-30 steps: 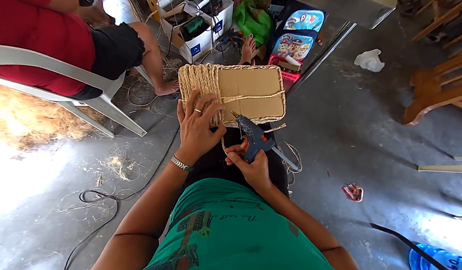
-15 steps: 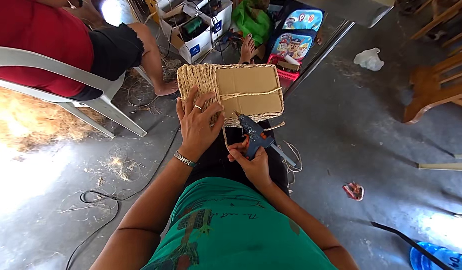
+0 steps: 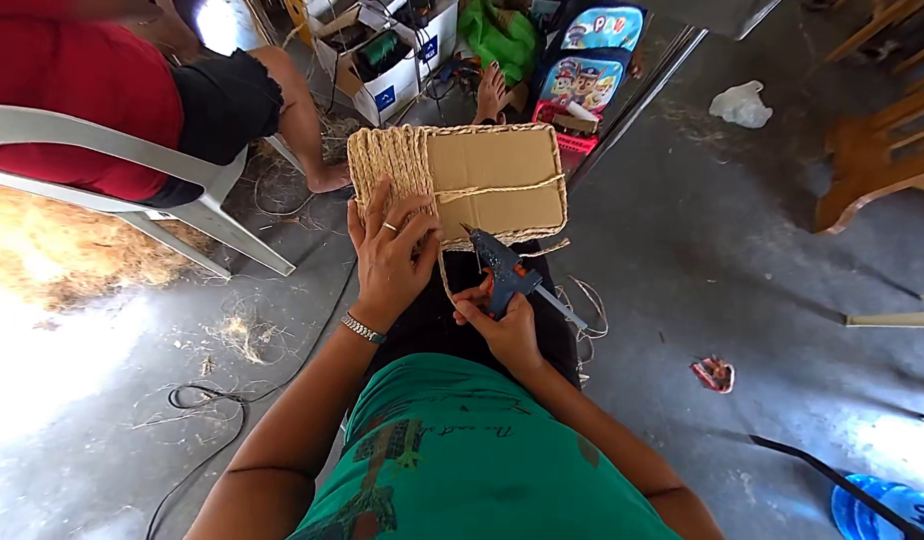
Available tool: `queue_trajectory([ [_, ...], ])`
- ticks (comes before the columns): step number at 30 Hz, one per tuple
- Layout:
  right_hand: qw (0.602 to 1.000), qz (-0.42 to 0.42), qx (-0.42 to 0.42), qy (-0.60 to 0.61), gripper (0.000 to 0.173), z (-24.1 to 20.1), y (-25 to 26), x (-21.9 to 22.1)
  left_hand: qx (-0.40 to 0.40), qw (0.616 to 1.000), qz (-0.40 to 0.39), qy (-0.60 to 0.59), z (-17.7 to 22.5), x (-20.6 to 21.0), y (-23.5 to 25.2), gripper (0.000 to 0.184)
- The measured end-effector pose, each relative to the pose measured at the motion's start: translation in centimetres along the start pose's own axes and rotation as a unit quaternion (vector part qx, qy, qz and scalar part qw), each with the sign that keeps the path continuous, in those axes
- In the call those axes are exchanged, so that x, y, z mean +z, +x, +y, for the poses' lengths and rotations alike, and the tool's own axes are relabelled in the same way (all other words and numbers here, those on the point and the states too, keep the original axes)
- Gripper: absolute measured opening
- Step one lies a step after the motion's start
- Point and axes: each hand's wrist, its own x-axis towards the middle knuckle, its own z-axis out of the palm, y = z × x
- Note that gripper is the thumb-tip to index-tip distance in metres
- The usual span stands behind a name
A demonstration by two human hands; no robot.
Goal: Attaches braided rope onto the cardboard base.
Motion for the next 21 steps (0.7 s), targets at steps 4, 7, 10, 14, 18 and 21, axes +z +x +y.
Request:
queue_trajectory([
  [4, 0.999, -0.004, -0.006, -0.037, 0.031, -0.1, 0.1, -0.3, 0.004, 0.999, -0.028, 0.023, 0.1, -0.4, -0.5, 0.030],
  [7, 0.996, -0.007, 0.003, -0.091, 0.036, -0.3, 0.2, -1.0, -0.001, 0.999, -0.033, 0.023, -0.1, -0.4, -0.9, 0.032],
  [10, 0.987, 0.005, 0.004, -0.158, 0.038, -0.7, 0.4, -2.0, -0.003, 0.999, -0.026, 0.021, -0.1, -0.4, -1.2, 0.027],
  [14, 0.969, 0.011, -0.043, -0.244, 0.034, -2.2, 1.8, -3.7, 0.003, 1.000, -0.020, 0.015, 0.0, -0.1, -1.5, 0.019],
  [18, 0.946, 0.011, -0.096, -0.311, 0.025, -5.1, 4.0, -4.3, 0.020, 0.999, -0.021, 0.017, 0.5, 0.1, -1.5, 0.018],
  [21, 0.934, 0.004, -0.115, -0.339, 0.024, -6.6, 6.2, -3.8, 0.025, 0.999, -0.025, 0.020, 1.1, 0.1, -1.8, 0.017],
])
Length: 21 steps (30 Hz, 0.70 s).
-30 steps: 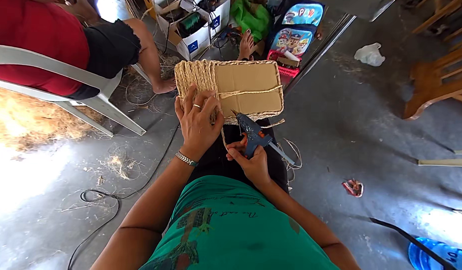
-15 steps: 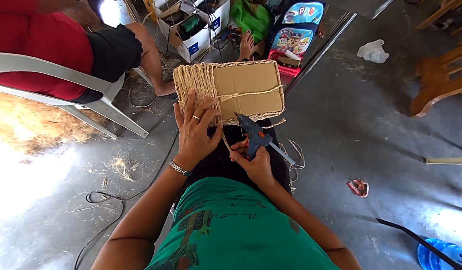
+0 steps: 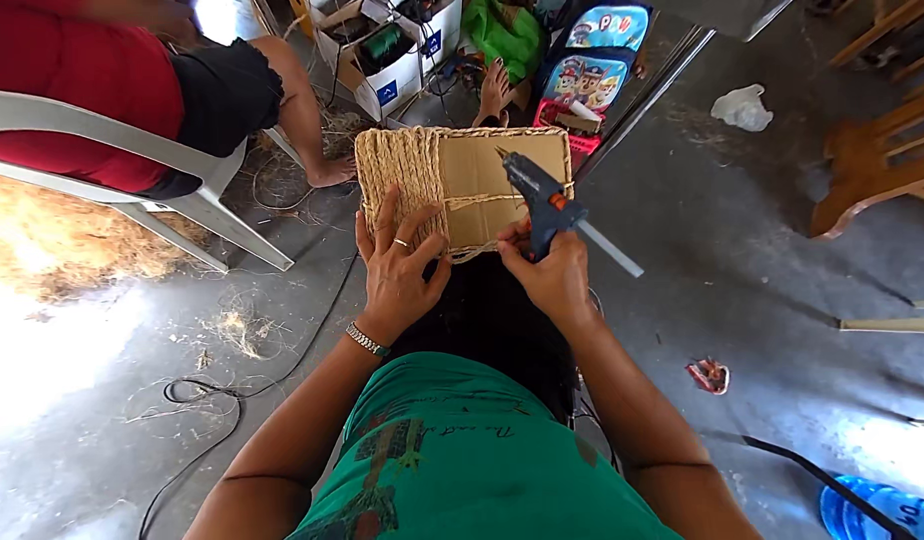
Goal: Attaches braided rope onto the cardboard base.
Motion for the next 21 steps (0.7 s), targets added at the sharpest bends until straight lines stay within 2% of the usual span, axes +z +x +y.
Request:
queue_trajectory([
  [6, 0.997, -0.017, -0.059, 0.041, 0.026, 1.0, 4.4, 2.6, -0.004, 1.000, 0.008, 0.004, -0.1, 0.3, -0.8, 0.015],
  [10, 0.994, 0.021, -0.087, 0.064, 0.021, 1.2, 5.2, 4.1, -0.016, 1.000, 0.012, -0.003, 0.0, 0.2, -0.6, 0.013],
  [13, 0.995, 0.026, -0.077, 0.064, 0.023, 0.9, 4.7, 3.9, -0.019, 1.000, 0.018, -0.006, -0.5, 0.2, -0.4, 0.013],
  [16, 0.997, -0.004, -0.067, 0.045, 0.024, 0.8, 4.1, 2.7, -0.021, 0.999, 0.023, -0.021, -0.7, 0.2, -0.3, 0.014],
  [19, 0.998, -0.044, -0.043, 0.031, 0.032, 0.3, 3.7, 1.8, -0.019, 0.999, 0.027, -0.026, -0.7, 0.4, 0.1, 0.015],
  [21, 0.998, -0.052, -0.039, 0.011, 0.030, 0.2, 3.8, 1.7, -0.015, 0.999, 0.019, -0.026, -0.5, 0.5, 0.2, 0.016],
])
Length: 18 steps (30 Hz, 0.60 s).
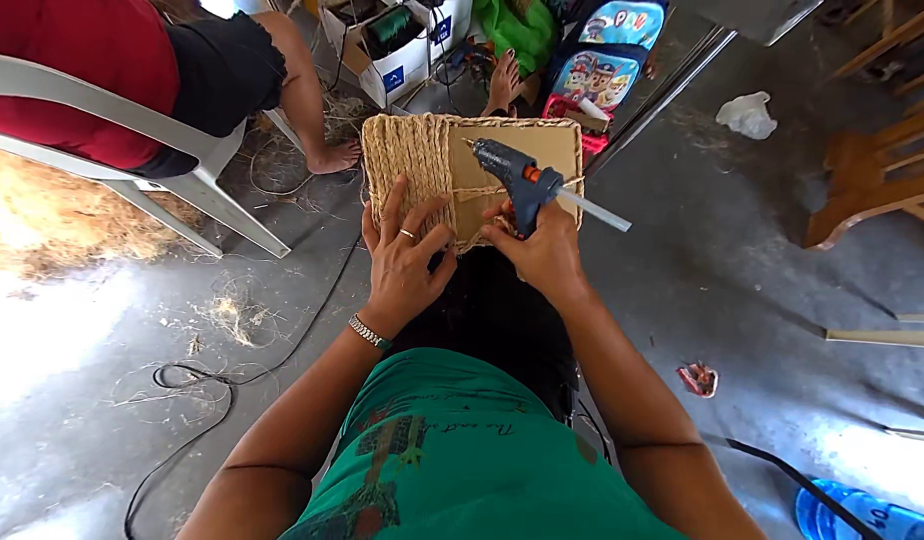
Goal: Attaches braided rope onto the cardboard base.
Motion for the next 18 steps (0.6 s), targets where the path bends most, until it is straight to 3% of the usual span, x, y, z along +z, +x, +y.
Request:
queue_trajectory([
  [12, 0.992, -0.007, -0.125, 0.032, 0.019, 1.0, 2.9, 2.2, 0.004, 1.000, -0.002, 0.004, -0.2, -0.2, 0.0, 0.014],
  [18, 0.989, 0.021, -0.127, 0.076, 0.018, 1.4, 3.5, 3.4, -0.005, 1.000, 0.004, 0.006, -0.3, -0.3, 0.0, 0.013],
])
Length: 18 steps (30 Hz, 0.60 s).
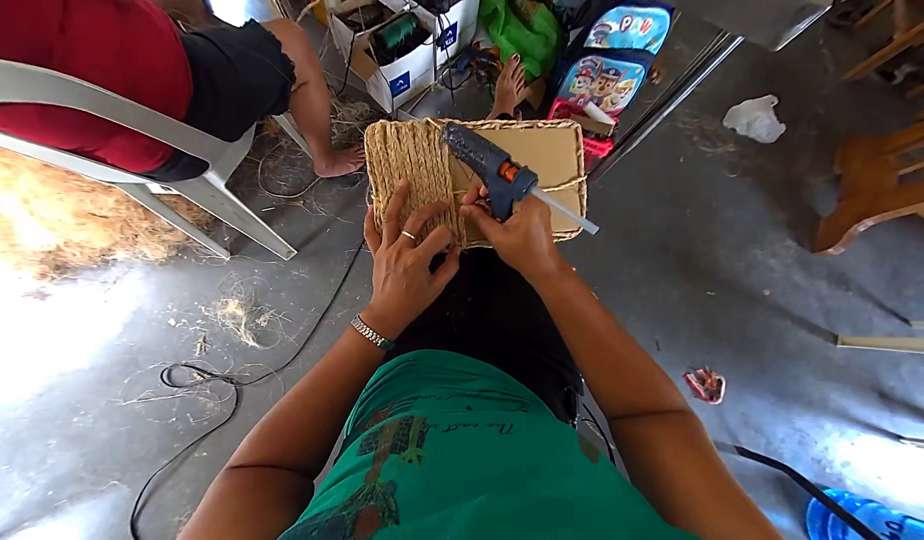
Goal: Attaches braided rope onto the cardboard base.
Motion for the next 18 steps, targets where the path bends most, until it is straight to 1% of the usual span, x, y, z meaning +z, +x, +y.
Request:
queue_trajectory([
  [4, 1.000, -0.017, 0.018, -0.004, 0.020, 0.5, -0.1, -1.1, 0.008, 1.000, 0.001, 0.002, -0.1, 0.1, 0.1, 0.013],
  [7, 0.997, -0.061, 0.050, 0.020, 0.028, 0.2, -0.1, -2.5, 0.017, 1.000, -0.002, -0.003, -0.5, 0.0, 0.1, 0.013],
  [9, 0.995, -0.078, 0.063, 0.015, 0.032, 0.2, -0.3, -2.7, 0.023, 1.000, -0.007, 0.000, -0.5, -0.1, 0.1, 0.014],
  [12, 0.995, -0.076, 0.059, -0.002, 0.029, 0.4, -0.4, -2.1, 0.029, 0.999, 0.001, 0.019, -0.1, 0.0, 0.0, 0.016],
  [14, 0.997, -0.065, 0.044, -0.003, 0.026, 0.6, -0.5, -1.4, 0.023, 0.999, 0.006, 0.030, 0.2, 0.1, -0.1, 0.021],
  [16, 0.999, -0.047, 0.025, -0.001, 0.024, 0.6, -0.5, -0.8, 0.015, 0.999, 0.011, 0.034, 0.3, 0.1, -0.1, 0.020],
  [18, 0.999, -0.038, 0.028, 0.001, 0.024, 0.5, -0.3, -0.5, 0.009, 0.999, 0.021, 0.037, 0.4, 0.3, -0.2, 0.017],
])
